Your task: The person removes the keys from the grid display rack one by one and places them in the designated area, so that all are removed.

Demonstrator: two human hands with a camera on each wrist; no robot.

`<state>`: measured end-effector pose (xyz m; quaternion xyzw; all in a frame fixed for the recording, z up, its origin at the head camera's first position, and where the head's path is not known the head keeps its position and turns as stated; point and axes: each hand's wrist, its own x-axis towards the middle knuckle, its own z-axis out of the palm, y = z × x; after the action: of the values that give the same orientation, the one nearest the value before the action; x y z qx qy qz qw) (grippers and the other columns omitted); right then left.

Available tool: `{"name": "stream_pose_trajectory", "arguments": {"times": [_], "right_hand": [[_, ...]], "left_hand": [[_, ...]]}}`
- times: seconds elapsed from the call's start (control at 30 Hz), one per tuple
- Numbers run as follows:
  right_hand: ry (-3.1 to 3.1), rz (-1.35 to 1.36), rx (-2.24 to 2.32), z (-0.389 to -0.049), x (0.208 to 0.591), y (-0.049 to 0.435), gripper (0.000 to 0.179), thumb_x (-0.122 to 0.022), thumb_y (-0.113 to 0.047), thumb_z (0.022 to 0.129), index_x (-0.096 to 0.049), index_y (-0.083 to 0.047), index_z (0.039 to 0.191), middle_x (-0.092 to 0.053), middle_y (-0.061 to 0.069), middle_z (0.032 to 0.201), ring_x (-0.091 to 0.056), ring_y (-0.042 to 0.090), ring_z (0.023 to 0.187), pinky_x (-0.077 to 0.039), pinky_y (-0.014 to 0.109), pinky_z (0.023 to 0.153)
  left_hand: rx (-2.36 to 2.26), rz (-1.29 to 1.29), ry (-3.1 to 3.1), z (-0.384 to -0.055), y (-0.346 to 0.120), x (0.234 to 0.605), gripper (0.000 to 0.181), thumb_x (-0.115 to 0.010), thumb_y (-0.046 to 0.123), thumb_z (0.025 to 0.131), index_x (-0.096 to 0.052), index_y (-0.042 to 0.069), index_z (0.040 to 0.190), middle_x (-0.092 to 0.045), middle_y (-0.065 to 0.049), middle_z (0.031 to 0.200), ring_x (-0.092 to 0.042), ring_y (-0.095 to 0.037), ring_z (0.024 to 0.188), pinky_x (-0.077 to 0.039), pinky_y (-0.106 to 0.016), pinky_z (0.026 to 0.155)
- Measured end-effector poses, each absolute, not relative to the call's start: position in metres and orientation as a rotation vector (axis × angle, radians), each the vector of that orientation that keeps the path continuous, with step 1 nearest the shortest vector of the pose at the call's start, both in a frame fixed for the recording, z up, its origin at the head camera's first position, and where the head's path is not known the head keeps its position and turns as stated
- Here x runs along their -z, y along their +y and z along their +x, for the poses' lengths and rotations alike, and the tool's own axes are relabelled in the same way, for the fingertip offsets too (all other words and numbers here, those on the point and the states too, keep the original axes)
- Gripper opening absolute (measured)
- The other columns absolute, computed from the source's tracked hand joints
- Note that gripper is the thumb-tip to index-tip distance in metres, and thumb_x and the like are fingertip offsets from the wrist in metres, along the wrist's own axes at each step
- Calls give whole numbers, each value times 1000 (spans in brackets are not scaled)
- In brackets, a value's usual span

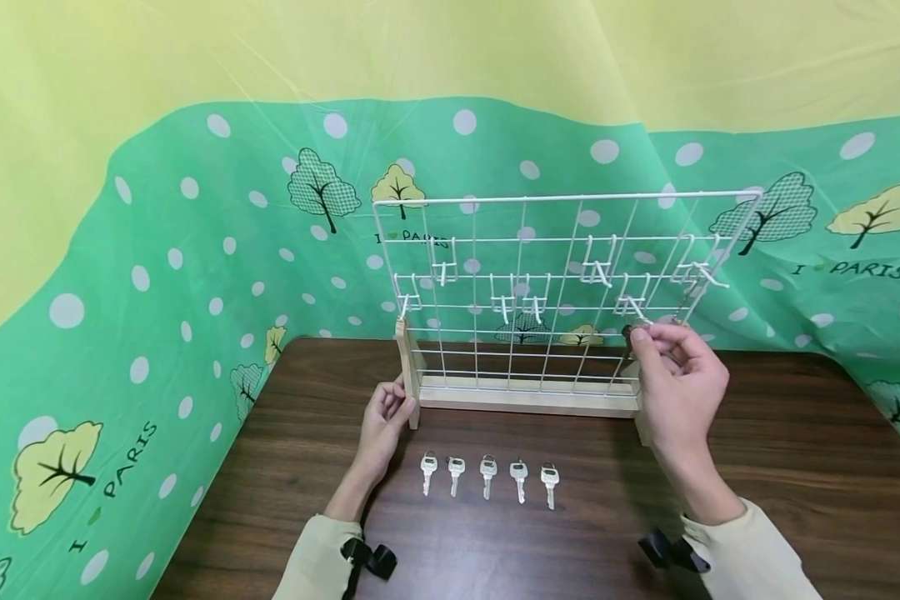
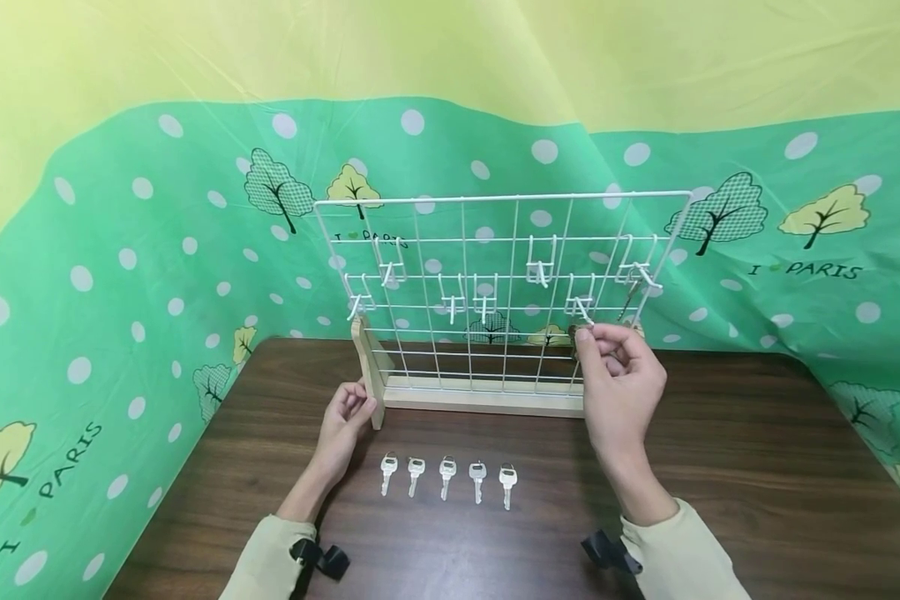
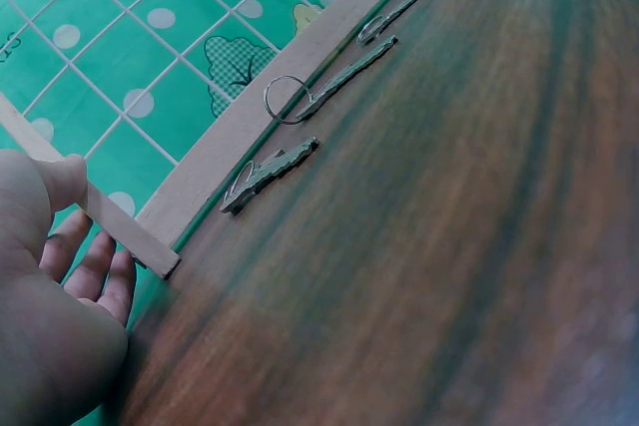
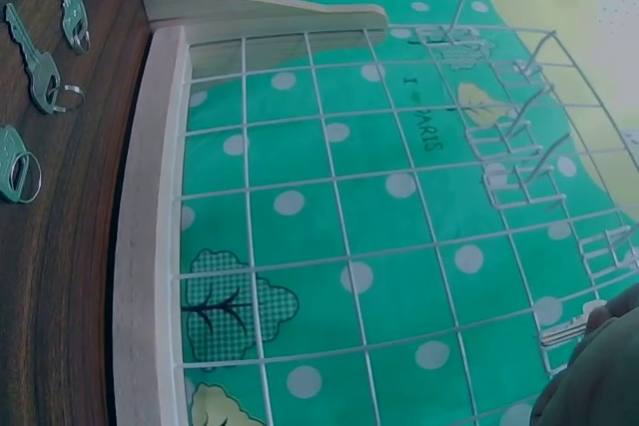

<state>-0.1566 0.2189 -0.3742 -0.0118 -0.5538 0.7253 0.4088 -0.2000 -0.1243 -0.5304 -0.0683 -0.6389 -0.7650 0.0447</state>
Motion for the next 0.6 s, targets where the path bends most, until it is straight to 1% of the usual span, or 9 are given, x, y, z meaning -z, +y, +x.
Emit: {"name": "stream_pose_trajectory", "arguments": {"times": [0.13, 0.23, 0.33, 0.43, 0.53, 0.6], "right_hand": [[-1374, -11, -1833, -154, 373, 220, 8, -75, 16, 92, -76, 8, 90, -69, 5, 76, -66, 8, 59, -49, 13, 55], [-1385, 14, -1823, -151, 375, 223, 7, -75, 17, 92, -76, 10, 92, -71, 5, 76, -67, 9, 63, -51, 13, 58], [-1385, 54, -1822, -148, 378, 226, 5, -75, 19, 91, -75, 15, 94, -70, 4, 76, -62, 10, 66, -48, 12, 58], [-1419, 62, -1807, -143, 382, 228, 6, -74, 19, 91, -75, 16, 95, -71, 3, 80, -60, 9, 66, -47, 12, 59], [-1498, 29, -1787, -138, 384, 229, 6, -74, 17, 92, -76, 13, 96, -72, 2, 82, -57, 6, 60, -44, 13, 54], [-1567, 8, -1773, -134, 387, 229, 6, -74, 15, 94, -77, 11, 96, -73, 1, 82, -54, 4, 54, -39, 13, 49]], "left_hand": [[2320, -215, -1959, -201, -125, 532, 24, -60, -9, 107, -41, -18, 117, -40, -34, 170, -38, -49, 159, -49, -20, 112], [2313, -216, -1961, -201, -124, 532, 23, -60, -9, 107, -41, -18, 116, -40, -35, 170, -38, -50, 159, -48, -20, 113], [2319, -220, -1955, -201, -124, 532, 25, -60, -9, 107, -40, -19, 117, -39, -35, 170, -38, -50, 159, -48, -20, 113], [2337, -213, -1945, -200, -124, 532, 26, -60, -10, 107, -39, -20, 118, -39, -35, 170, -38, -49, 159, -48, -20, 113], [2341, -210, -1942, -200, -124, 531, 26, -60, -11, 107, -39, -21, 118, -39, -34, 170, -39, -49, 159, -49, -20, 112], [2340, -213, -1940, -200, -124, 531, 25, -60, -11, 107, -39, -20, 118, -39, -35, 170, -39, -50, 158, -50, -20, 111]]}}
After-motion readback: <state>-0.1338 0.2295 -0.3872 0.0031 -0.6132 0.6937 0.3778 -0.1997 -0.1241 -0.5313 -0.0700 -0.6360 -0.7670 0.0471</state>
